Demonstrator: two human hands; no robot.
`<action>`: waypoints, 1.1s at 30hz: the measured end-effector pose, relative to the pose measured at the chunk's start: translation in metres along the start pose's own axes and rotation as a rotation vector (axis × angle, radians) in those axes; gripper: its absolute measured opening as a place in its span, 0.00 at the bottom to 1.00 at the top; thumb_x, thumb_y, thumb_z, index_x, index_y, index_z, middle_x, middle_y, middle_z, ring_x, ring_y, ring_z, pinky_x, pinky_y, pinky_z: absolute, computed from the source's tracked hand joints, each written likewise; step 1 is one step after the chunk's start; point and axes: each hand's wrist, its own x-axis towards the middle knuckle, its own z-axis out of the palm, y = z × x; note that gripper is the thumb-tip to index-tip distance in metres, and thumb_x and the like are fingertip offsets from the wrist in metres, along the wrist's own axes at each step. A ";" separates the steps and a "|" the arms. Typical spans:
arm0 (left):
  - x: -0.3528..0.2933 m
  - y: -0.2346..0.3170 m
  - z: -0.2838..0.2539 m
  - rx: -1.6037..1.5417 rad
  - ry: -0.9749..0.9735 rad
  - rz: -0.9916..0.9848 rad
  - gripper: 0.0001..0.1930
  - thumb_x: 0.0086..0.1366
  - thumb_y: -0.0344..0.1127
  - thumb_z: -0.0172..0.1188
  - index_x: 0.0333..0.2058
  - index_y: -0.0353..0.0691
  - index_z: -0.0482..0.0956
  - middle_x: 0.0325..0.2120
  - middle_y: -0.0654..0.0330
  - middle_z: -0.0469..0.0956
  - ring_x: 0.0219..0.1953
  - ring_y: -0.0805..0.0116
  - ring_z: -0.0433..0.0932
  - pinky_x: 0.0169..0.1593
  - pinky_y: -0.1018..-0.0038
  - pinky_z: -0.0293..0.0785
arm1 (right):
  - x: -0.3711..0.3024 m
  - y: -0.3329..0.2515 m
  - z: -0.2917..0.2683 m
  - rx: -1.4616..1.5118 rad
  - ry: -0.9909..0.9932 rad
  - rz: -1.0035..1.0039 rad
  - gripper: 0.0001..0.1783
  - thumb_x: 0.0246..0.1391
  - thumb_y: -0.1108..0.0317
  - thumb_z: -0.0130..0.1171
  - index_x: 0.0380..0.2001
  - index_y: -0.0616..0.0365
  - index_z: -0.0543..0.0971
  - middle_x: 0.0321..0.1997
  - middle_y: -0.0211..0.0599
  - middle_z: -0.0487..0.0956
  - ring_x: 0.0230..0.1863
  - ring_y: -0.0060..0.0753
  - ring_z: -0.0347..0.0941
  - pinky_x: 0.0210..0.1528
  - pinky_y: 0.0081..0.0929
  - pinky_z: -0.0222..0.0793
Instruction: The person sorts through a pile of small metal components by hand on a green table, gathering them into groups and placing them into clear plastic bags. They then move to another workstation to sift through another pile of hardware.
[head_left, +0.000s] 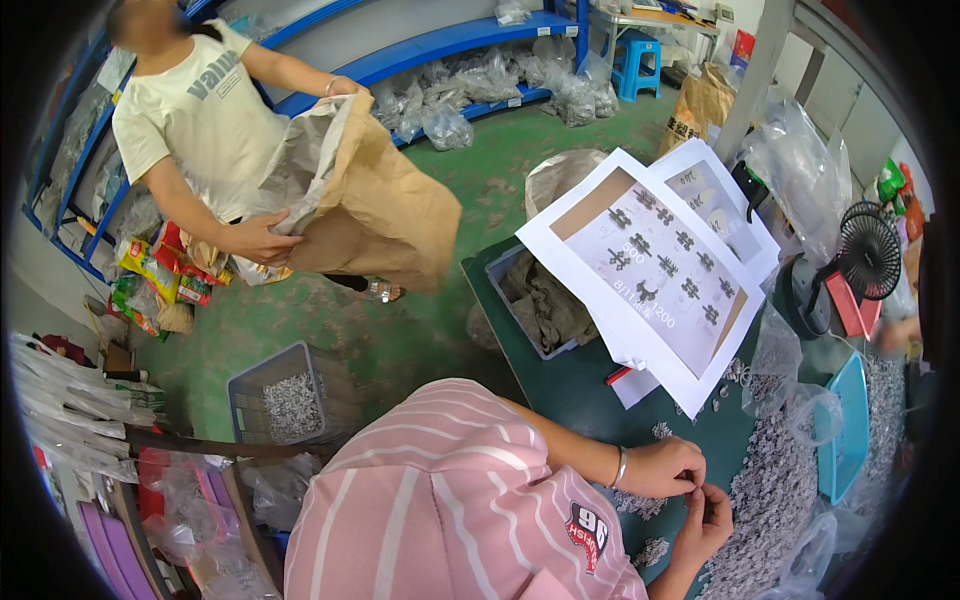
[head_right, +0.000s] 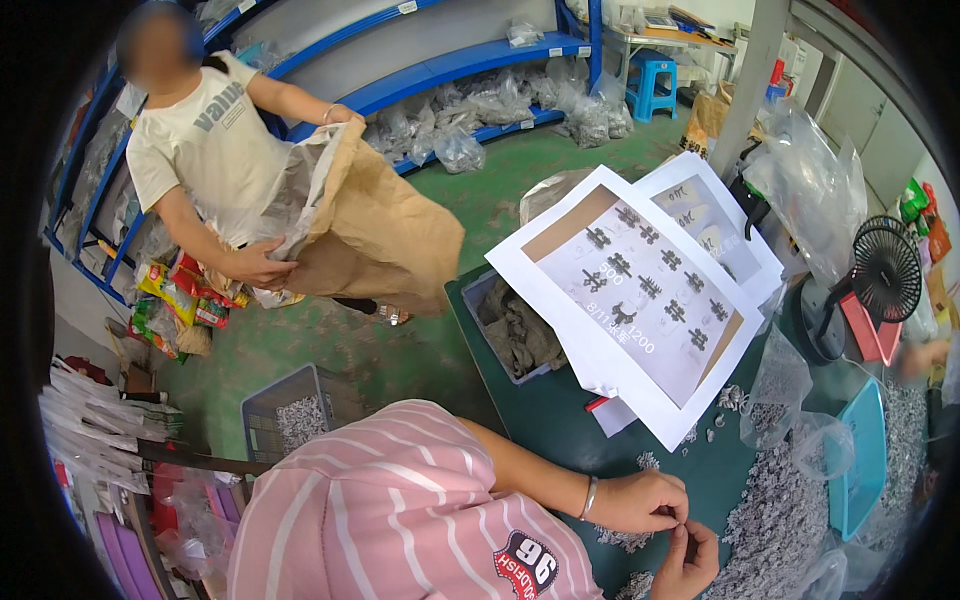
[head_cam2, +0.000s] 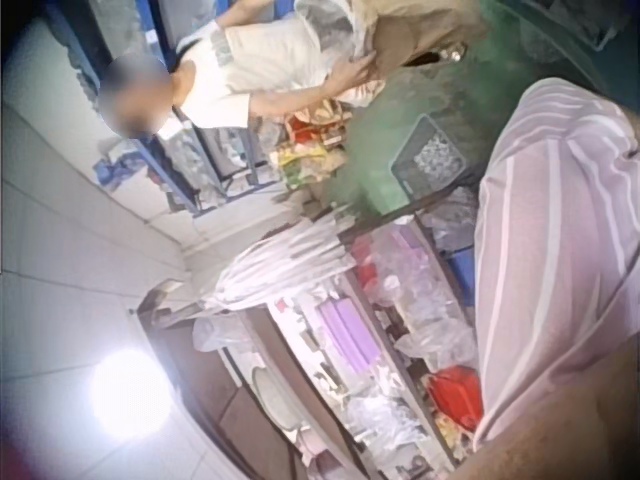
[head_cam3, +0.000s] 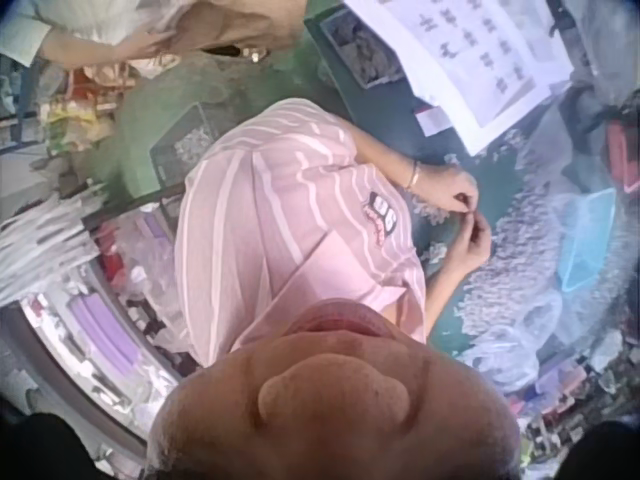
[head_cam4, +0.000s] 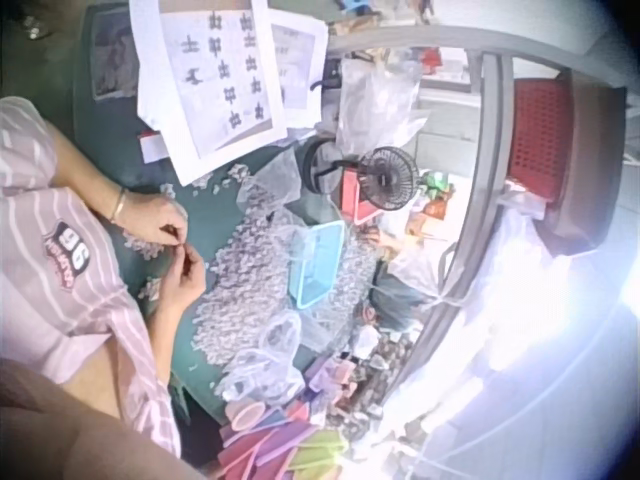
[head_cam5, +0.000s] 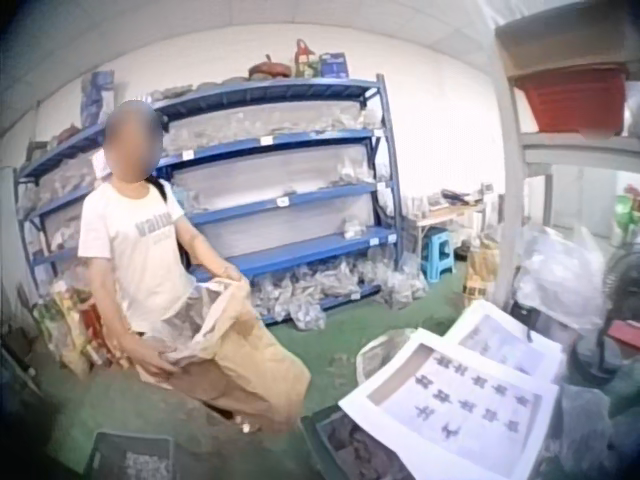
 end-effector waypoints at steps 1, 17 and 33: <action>0.000 0.001 0.000 -0.003 -0.011 0.008 0.02 0.49 0.23 0.58 0.24 0.33 0.74 0.23 0.56 0.73 0.26 0.62 0.75 0.29 0.72 0.70 | 0.000 0.002 -0.001 0.007 0.019 -0.018 0.04 0.53 0.76 0.54 0.30 0.67 0.73 0.25 0.29 0.72 0.26 0.16 0.65 0.29 0.11 0.62; -0.019 0.009 -0.010 0.098 0.042 0.095 0.04 0.50 0.25 0.58 0.27 0.34 0.74 0.24 0.55 0.73 0.25 0.62 0.74 0.30 0.73 0.70 | -0.012 -0.019 0.008 -0.019 0.013 -0.100 0.04 0.54 0.76 0.49 0.33 0.64 0.72 0.30 0.30 0.72 0.26 0.16 0.65 0.29 0.14 0.64; -0.055 0.020 -0.068 0.283 0.170 -0.069 0.04 0.52 0.20 0.58 0.27 0.33 0.74 0.27 0.59 0.74 0.29 0.75 0.74 0.32 0.81 0.73 | -0.018 -0.032 0.002 0.458 0.032 0.181 0.04 0.51 0.77 0.54 0.32 0.66 0.73 0.29 0.32 0.74 0.29 0.20 0.71 0.33 0.18 0.70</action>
